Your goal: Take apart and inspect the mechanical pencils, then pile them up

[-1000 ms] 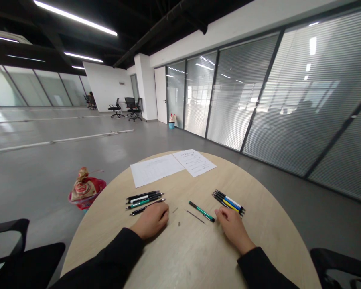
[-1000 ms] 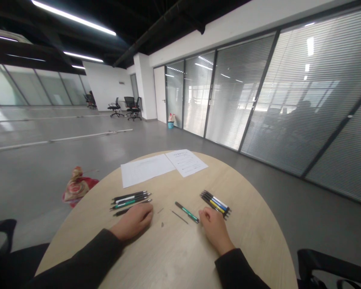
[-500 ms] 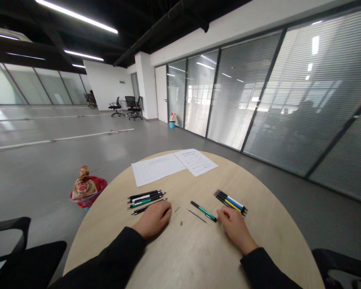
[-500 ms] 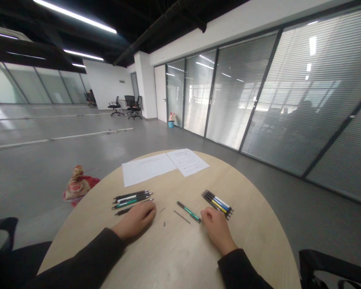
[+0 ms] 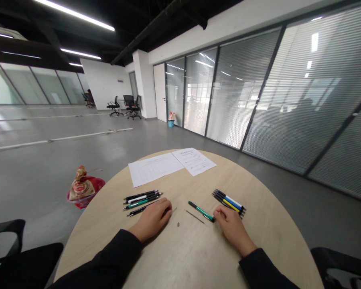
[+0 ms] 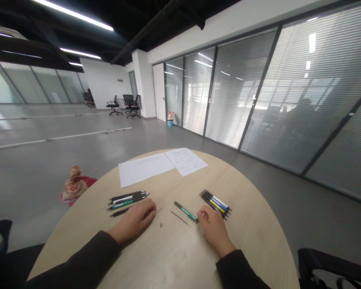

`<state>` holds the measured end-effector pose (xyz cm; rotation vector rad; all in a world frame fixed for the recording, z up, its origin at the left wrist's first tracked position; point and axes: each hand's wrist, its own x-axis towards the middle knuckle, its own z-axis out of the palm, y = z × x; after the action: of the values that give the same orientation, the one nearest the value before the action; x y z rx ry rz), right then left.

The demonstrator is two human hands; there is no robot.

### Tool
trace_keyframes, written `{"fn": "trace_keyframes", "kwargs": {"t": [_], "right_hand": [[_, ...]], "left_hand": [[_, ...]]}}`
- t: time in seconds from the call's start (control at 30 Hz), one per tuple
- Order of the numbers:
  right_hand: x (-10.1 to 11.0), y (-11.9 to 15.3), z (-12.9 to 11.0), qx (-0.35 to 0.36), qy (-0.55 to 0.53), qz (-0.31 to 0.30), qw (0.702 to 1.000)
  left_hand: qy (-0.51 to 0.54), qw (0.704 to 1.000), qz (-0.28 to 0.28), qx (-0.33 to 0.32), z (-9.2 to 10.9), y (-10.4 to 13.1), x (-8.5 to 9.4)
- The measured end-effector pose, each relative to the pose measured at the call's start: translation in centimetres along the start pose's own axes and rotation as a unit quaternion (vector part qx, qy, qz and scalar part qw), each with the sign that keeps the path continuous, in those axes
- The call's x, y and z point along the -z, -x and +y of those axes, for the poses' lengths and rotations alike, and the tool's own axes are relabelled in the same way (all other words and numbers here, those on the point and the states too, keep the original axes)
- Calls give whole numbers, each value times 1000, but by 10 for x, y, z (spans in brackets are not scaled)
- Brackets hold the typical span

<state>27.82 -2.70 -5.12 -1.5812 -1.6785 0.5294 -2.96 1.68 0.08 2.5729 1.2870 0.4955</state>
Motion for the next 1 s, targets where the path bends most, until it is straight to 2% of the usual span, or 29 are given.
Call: {"fn": "trace_keyframes", "kwargs": {"t": [0.13,0.37,0.67,0.83,1.0], "right_hand": [[1,0,-5,-6,17,-10,1000],[0,3,-12,44,58,-14,997],[-2,6,-22,35,123,-35,991],[-5,7,-22,23,127,-21,991],[-7,5,-17,-4,84,8,996]], "left_hand": [[5,1000,8,-20,1,-1,-3],[22,998,5,-51,2,-8,0],[-27,988,-7,-152,13,-28,-4],[-43,984,-6,-171,16,-35,-8],[-64,980,-16,-189,16,-39,-10]]}}
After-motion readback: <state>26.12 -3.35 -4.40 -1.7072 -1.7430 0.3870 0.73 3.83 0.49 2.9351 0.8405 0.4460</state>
